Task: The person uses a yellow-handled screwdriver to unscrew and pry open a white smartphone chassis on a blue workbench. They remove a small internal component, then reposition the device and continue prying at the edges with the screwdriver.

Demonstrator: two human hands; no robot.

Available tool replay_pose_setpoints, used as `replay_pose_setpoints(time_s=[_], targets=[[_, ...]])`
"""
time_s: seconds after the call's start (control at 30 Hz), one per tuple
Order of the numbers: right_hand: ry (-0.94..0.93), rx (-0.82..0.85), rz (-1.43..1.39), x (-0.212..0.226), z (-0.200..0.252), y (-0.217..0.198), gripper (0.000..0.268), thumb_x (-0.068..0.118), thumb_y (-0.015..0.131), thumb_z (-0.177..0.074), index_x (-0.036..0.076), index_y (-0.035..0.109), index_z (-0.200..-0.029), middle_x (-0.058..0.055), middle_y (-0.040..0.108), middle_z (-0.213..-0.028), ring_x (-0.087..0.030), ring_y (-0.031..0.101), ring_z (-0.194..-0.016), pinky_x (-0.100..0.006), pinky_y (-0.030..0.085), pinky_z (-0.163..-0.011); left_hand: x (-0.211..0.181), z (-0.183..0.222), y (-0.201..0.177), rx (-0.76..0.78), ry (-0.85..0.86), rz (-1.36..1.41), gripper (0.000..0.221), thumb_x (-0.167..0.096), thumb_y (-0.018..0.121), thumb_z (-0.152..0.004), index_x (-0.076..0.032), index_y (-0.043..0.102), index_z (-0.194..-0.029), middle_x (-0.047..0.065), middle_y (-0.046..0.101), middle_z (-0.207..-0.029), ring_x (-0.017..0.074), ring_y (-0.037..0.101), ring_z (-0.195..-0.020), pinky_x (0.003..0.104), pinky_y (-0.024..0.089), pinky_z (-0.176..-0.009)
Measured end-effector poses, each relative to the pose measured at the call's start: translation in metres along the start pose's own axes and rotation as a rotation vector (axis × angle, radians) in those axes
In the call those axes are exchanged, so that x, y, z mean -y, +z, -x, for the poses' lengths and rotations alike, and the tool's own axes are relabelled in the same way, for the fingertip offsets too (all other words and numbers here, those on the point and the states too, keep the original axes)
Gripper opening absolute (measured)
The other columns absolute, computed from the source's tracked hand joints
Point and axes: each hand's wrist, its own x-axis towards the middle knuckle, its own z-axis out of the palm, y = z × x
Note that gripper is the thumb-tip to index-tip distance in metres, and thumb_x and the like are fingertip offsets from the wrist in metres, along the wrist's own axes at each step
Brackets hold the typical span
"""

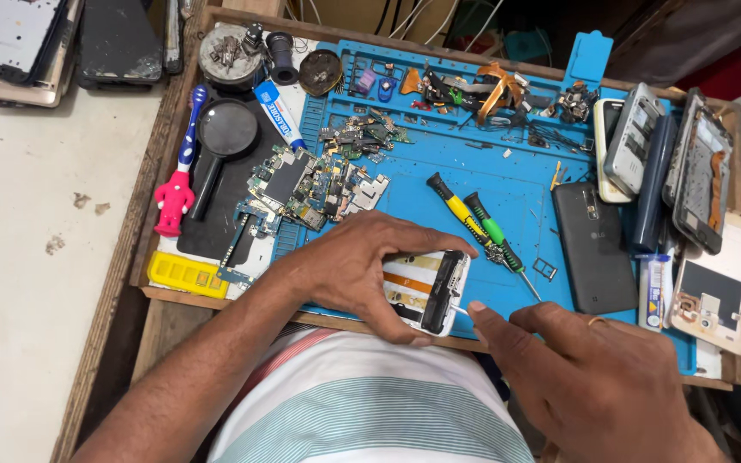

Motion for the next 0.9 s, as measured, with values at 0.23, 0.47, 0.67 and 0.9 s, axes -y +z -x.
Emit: replay_pose_setpoints(time_s=[0.23, 0.47, 0.67, 0.9], targets=[[-0.061, 0.183, 0.081, -0.007, -0.009, -0.025, 0.058, 0.022, 0.077, -0.068, 0.017, 0.075, -0.126, -0.002, 0.073, -0.094, -0.021, 0.07, -0.066, -0.036, 0.053, -0.053, 0.005, 0.002, -0.011, 0.124, -0.005, 0.254, 0.09, -0.037, 0.092, -0.059, -0.014, 0.068, -0.143, 0.0, 0.08, -0.115, 0.008, 0.073, -0.102, 0.026, 0.058, -0.099], [0.116, 0.089, 0.008, -0.012, -0.016, -0.052, 0.038, 0.024, 0.077, -0.086, 0.021, 0.078, -0.124, 0.005, 0.074, -0.082, -0.008, 0.074, -0.068, -0.027, 0.056, -0.058, 0.006, 0.01, -0.02, 0.133, -0.132, 0.453, 0.093, -0.036, 0.09, -0.057, -0.009, 0.067, -0.144, -0.001, 0.072, -0.093, 0.0074, 0.063, -0.085, 0.023, 0.052, -0.084], [0.107, 0.011, 0.042, -0.001, -0.022, -0.031, 0.032, 0.027, 0.08, -0.082, 0.024, 0.08, -0.114, 0.006, 0.071, -0.076, -0.012, 0.071, -0.063, -0.032, 0.052, -0.051, 0.011, 0.011, -0.02, 0.128, -0.039, 0.396, 0.09, -0.035, 0.09, -0.062, -0.01, 0.067, -0.144, -0.003, 0.075, -0.104, 0.0059, 0.066, -0.095, 0.022, 0.053, -0.093], [-0.007, 0.028, 0.013, -0.01, -0.025, -0.025, 0.031, 0.023, 0.078, -0.084, 0.022, 0.078, -0.115, 0.005, 0.07, -0.079, -0.013, 0.066, -0.055, -0.033, 0.047, -0.044, 0.007, 0.01, -0.019, 0.148, -0.092, 0.396, 0.088, -0.032, 0.091, -0.058, -0.012, 0.069, -0.141, -0.002, 0.077, -0.105, 0.0067, 0.069, -0.095, 0.024, 0.055, -0.093]])
